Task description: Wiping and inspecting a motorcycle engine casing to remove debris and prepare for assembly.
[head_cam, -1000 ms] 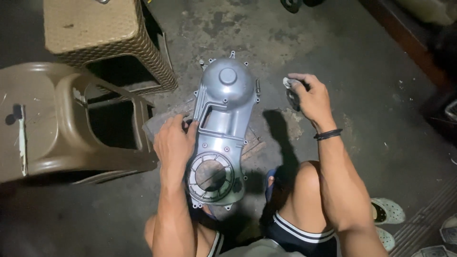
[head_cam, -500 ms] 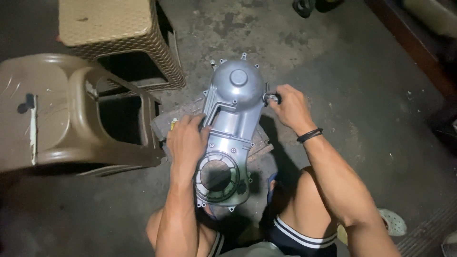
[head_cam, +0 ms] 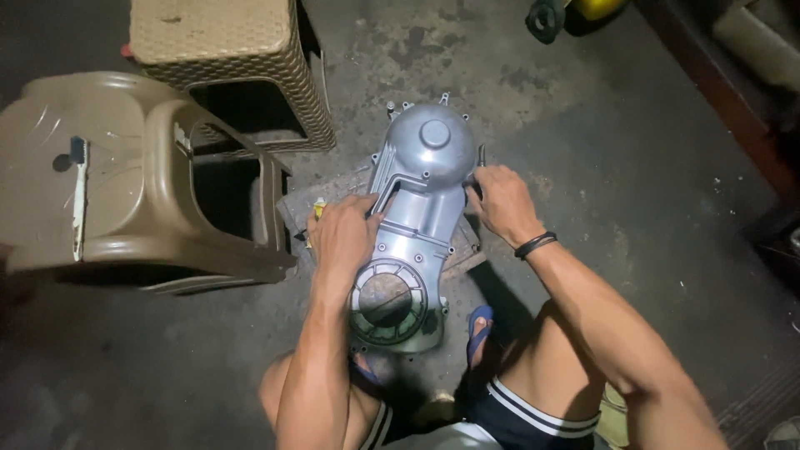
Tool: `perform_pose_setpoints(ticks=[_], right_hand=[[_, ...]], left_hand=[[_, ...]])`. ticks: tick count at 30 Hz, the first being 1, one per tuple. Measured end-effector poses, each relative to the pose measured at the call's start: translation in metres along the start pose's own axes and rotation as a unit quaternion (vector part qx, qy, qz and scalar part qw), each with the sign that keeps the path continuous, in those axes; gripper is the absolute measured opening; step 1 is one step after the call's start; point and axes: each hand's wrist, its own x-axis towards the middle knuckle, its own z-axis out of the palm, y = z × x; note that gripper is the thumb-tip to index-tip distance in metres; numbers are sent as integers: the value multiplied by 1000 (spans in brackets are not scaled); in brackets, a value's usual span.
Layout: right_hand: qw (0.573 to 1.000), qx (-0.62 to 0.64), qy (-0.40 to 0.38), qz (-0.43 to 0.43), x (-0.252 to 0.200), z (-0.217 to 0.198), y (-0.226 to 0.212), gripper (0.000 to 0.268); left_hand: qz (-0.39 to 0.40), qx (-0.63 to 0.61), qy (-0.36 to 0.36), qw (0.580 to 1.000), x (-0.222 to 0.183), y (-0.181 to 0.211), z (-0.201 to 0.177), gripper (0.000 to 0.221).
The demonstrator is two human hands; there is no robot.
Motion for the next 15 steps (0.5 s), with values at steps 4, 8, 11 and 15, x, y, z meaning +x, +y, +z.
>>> perform_pose_setpoints(ticks=[4, 8, 11, 15], right_hand=[[979, 182, -45, -75, -24, -32, -36, 10], [991, 91, -52, -89, -12, -11, -6, 9], [991, 93, -30, -93, -14, -17, -15, 9], [970, 179, -91, -136, -37, -19, -33, 12]], left_hand=[[-1, 4, -1, 1000, 2, -1, -1, 35], [-2, -4, -14, 1000, 0, 0, -3, 35], [-8, -6, -16, 1000, 0, 0, -4, 35], [-7, 11, -41, 999, 1, 3, -11, 37]])
